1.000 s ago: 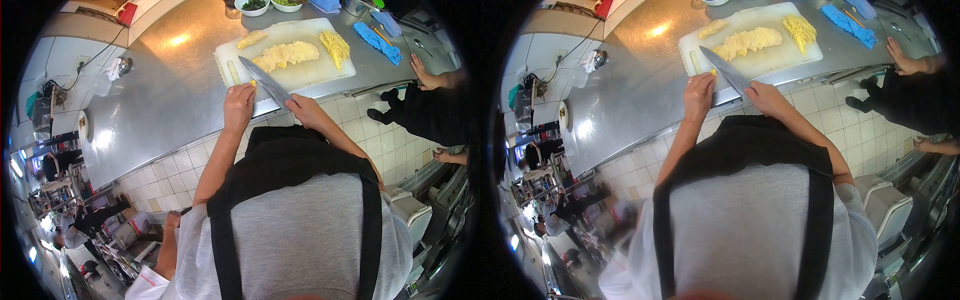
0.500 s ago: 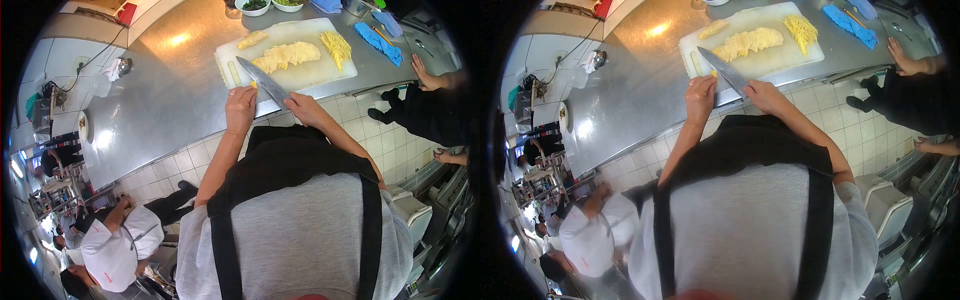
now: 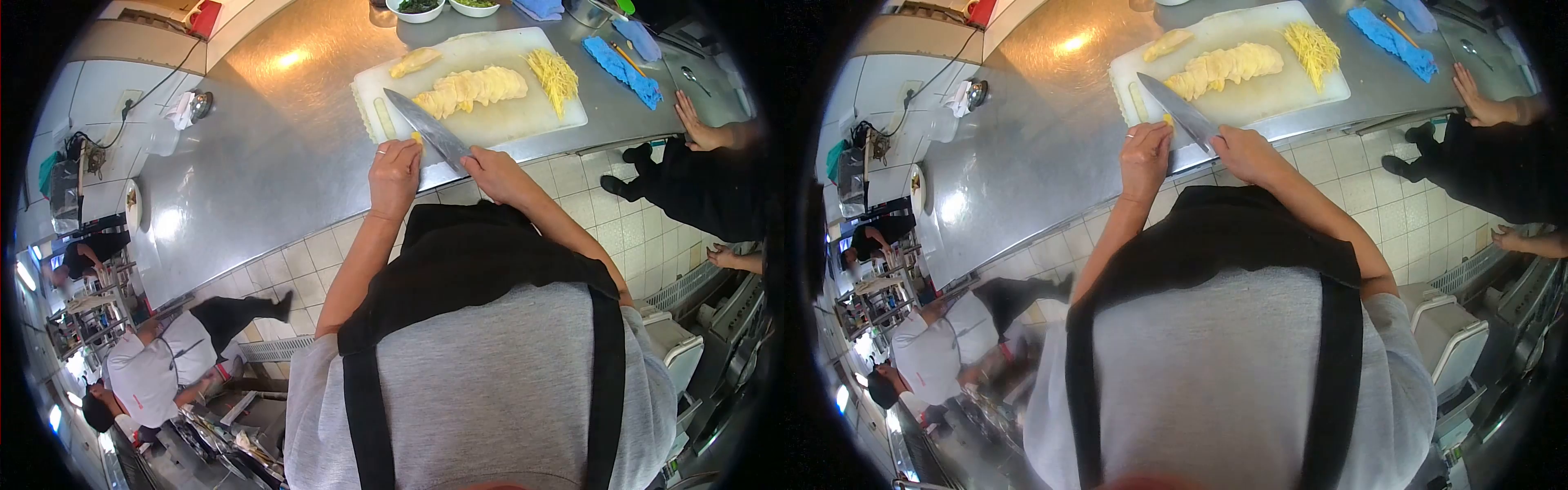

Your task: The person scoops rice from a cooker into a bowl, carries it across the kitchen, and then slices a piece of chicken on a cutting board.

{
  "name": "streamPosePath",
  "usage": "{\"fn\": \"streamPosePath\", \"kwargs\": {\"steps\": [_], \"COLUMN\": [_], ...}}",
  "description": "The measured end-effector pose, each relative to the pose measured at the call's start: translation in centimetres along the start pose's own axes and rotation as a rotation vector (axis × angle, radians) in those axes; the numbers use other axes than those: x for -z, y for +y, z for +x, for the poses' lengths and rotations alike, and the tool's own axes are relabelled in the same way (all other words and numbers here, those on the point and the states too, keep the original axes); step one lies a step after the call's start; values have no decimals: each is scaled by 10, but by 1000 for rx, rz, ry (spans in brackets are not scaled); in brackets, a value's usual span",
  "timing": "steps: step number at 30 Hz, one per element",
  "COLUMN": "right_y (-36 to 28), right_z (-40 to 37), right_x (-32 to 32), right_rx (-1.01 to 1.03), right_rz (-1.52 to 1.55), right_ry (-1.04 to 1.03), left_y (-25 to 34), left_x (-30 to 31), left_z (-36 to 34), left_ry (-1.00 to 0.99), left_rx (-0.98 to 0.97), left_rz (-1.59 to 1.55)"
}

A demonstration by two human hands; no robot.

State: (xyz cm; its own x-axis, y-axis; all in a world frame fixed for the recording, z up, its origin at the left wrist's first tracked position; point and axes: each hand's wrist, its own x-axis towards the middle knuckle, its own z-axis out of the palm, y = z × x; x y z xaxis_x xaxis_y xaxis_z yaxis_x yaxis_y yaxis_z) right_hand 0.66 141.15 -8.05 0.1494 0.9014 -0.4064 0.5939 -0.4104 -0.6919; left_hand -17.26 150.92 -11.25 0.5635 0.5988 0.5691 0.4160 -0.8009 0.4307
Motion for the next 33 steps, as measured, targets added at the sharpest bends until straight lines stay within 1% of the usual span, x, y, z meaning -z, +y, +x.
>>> {"fn": "streamPosePath", "kwargs": {"steps": [4,7,9,10,12,16,18,19,21,24,28,30,33], "right_y": [-4,-4,1,3,-7,-1,-13,-10,0,4,-4,-10,-4], "right_z": [4,12,11,10,3,15,9,7,6,17,10,-1,4], "right_x": [0,-3,-7,-6,3,-4,3,3,-1,-5,0,8,7], "right_rx": [-33,-68,86,86,15,37,-34,-32,74,64,19,-28,-11], "right_rz": [-16,35,-114,-115,-53,-51,4,2,-57,-49,-31,-27,-3], "right_ry": [-27,-28,75,74,-10,7,-41,-39,12,4,1,-71,-88], "left_y": [-1,-1,-2,-2,-2,-2,-2,-2,-3,-3,-3,-4,-3], "left_x": [-1,0,-1,-1,0,-1,0,-1,0,0,-1,0,1], "left_z": [-1,-1,-1,-1,-1,-1,-1,0,0,0,1,0,1], "left_ry": [-2,-4,-6,-5,-10,-5,-8,-4,-10,-4,7,-7,-9], "left_rx": [3,4,5,7,4,4,-3,-4,-15,-16,-26,-29,-19], "left_rz": [3,-3,-4,-5,-23,-32,-30,-30,-25,-43,-34,-34,-37]}}
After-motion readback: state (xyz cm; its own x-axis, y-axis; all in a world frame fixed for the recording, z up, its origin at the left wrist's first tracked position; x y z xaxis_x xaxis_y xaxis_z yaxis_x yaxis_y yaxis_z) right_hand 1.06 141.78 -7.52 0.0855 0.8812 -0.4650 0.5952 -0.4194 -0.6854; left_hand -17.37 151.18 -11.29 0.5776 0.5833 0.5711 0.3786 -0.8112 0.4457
